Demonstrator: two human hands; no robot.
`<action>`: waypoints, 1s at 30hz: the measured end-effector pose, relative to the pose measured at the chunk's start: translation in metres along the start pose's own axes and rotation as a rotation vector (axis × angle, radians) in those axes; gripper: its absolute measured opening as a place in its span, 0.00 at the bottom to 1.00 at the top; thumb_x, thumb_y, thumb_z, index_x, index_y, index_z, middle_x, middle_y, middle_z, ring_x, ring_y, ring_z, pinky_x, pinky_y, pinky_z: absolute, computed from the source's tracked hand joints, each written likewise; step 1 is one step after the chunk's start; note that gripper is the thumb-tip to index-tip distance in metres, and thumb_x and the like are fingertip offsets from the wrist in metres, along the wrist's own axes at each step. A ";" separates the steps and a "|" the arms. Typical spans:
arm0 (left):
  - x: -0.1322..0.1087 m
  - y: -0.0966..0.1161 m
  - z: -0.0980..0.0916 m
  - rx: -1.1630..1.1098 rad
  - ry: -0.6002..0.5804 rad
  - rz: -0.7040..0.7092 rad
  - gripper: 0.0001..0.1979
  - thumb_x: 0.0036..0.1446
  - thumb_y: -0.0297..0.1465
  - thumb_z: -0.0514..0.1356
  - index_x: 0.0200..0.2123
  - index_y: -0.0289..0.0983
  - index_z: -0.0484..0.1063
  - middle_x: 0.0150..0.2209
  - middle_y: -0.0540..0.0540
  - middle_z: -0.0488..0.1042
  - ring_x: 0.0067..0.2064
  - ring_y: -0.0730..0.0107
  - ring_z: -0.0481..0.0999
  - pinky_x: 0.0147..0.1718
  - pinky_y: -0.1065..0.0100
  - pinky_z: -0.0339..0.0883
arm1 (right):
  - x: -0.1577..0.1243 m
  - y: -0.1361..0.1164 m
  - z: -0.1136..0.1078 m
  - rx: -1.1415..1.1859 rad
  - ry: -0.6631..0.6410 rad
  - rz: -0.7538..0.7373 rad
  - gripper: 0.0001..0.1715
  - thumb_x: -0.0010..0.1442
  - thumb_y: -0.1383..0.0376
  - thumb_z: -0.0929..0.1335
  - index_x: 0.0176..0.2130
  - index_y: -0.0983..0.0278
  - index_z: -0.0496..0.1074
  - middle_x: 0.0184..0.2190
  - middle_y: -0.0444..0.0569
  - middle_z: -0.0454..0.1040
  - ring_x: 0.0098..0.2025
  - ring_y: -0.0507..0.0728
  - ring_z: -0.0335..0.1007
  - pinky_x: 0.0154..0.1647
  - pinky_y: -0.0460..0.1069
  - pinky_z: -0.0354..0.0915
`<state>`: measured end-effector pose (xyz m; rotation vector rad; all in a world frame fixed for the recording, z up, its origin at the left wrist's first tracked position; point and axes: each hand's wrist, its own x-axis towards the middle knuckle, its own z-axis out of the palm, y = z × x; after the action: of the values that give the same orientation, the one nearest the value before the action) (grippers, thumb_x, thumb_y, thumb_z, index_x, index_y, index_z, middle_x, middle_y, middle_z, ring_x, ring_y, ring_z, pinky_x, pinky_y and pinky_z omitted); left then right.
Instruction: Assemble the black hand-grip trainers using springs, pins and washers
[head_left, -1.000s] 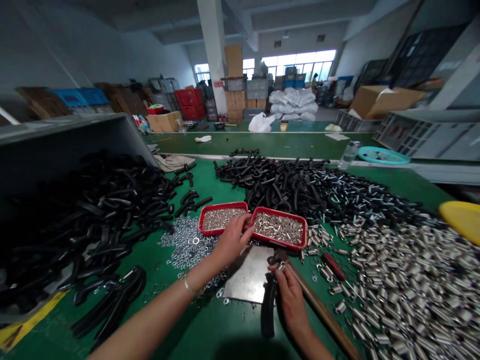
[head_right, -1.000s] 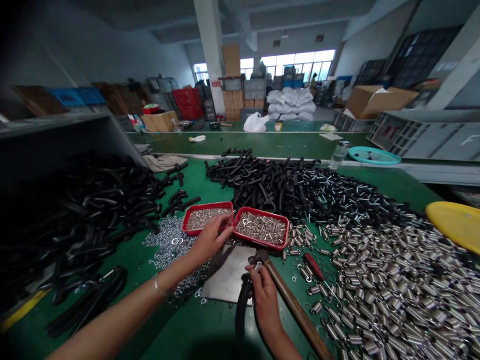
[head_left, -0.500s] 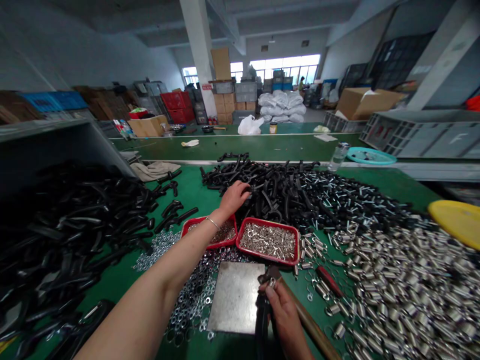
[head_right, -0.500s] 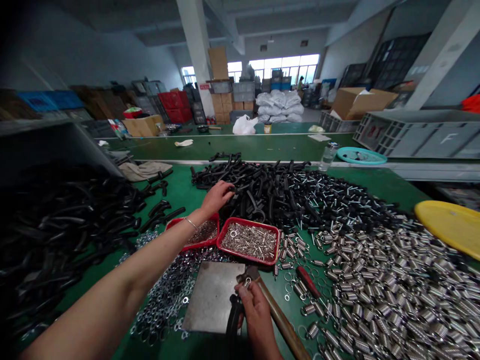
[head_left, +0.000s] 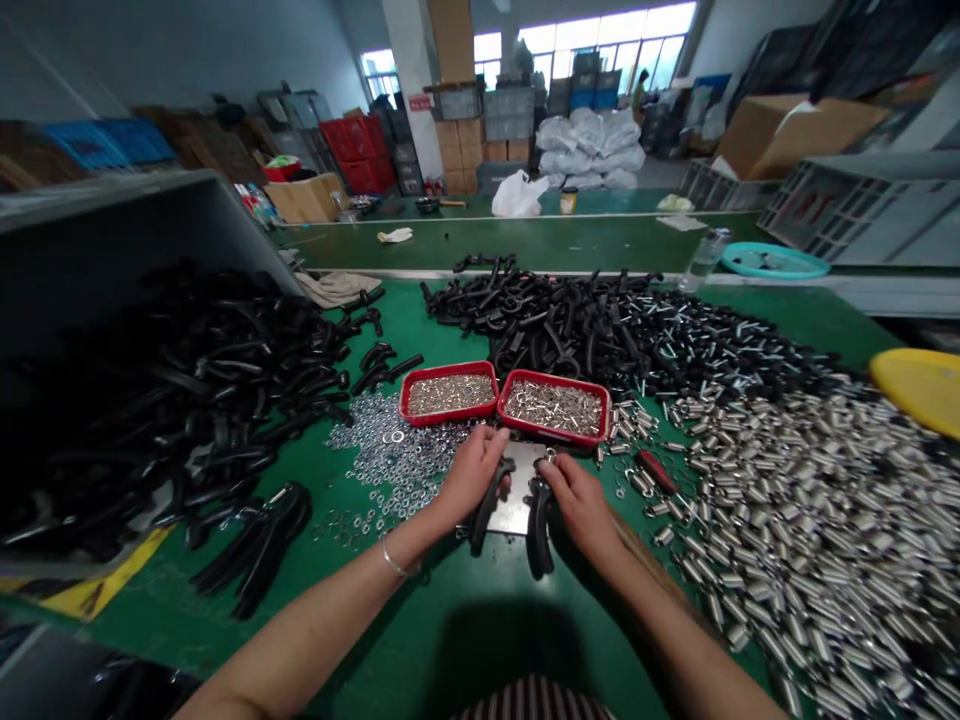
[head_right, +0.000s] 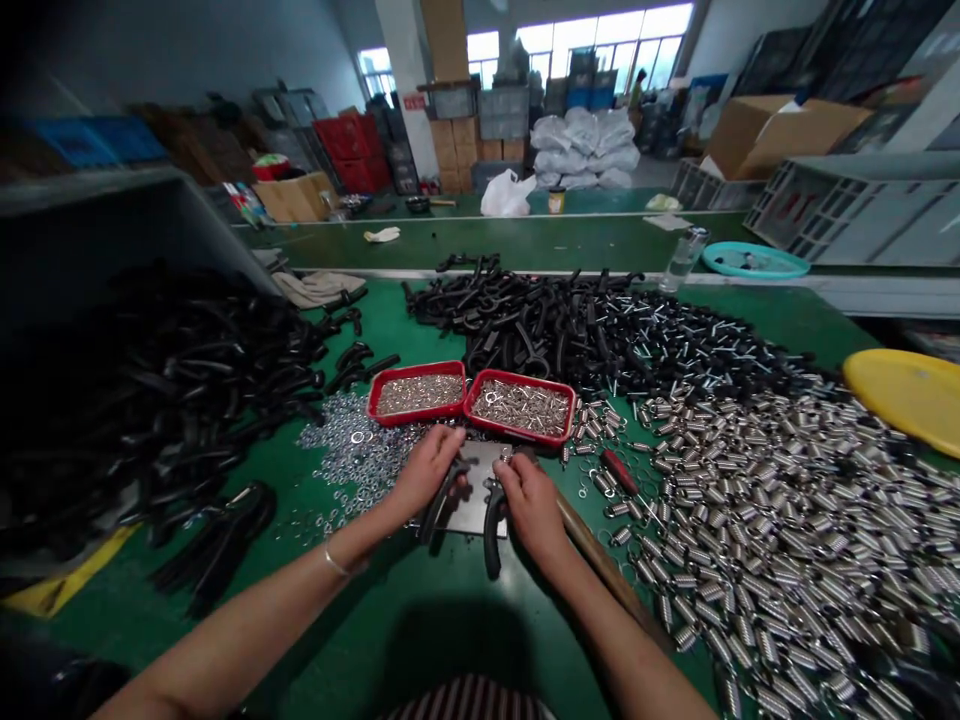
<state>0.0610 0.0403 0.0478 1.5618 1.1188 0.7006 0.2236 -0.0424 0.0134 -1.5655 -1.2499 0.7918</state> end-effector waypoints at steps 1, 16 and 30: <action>-0.009 -0.008 0.004 -0.023 -0.006 -0.042 0.19 0.65 0.51 0.51 0.38 0.40 0.61 0.23 0.55 0.67 0.19 0.69 0.73 0.15 0.71 0.63 | 0.000 -0.005 0.000 -0.060 -0.015 -0.038 0.22 0.66 0.49 0.63 0.27 0.60 0.63 0.23 0.40 0.64 0.28 0.54 0.62 0.32 0.47 0.57; -0.027 -0.010 0.013 0.319 0.069 0.116 0.17 0.69 0.42 0.46 0.37 0.39 0.66 0.33 0.46 0.73 0.37 0.63 0.74 0.38 0.64 0.66 | -0.010 -0.019 0.009 -0.079 -0.115 -0.121 0.18 0.68 0.54 0.61 0.29 0.60 0.63 0.24 0.41 0.67 0.29 0.54 0.64 0.31 0.47 0.57; -0.070 -0.007 -0.009 0.697 -0.293 0.283 0.21 0.72 0.40 0.37 0.47 0.38 0.66 0.37 0.42 0.77 0.39 0.59 0.80 0.38 0.63 0.70 | -0.042 -0.036 0.003 0.025 -0.491 -0.026 0.16 0.69 0.55 0.60 0.43 0.62 0.70 0.37 0.50 0.77 0.39 0.59 0.73 0.42 0.51 0.66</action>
<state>0.0236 -0.0199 0.0508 2.3598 0.9744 0.2390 0.1972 -0.0807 0.0432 -1.3733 -1.5954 1.2176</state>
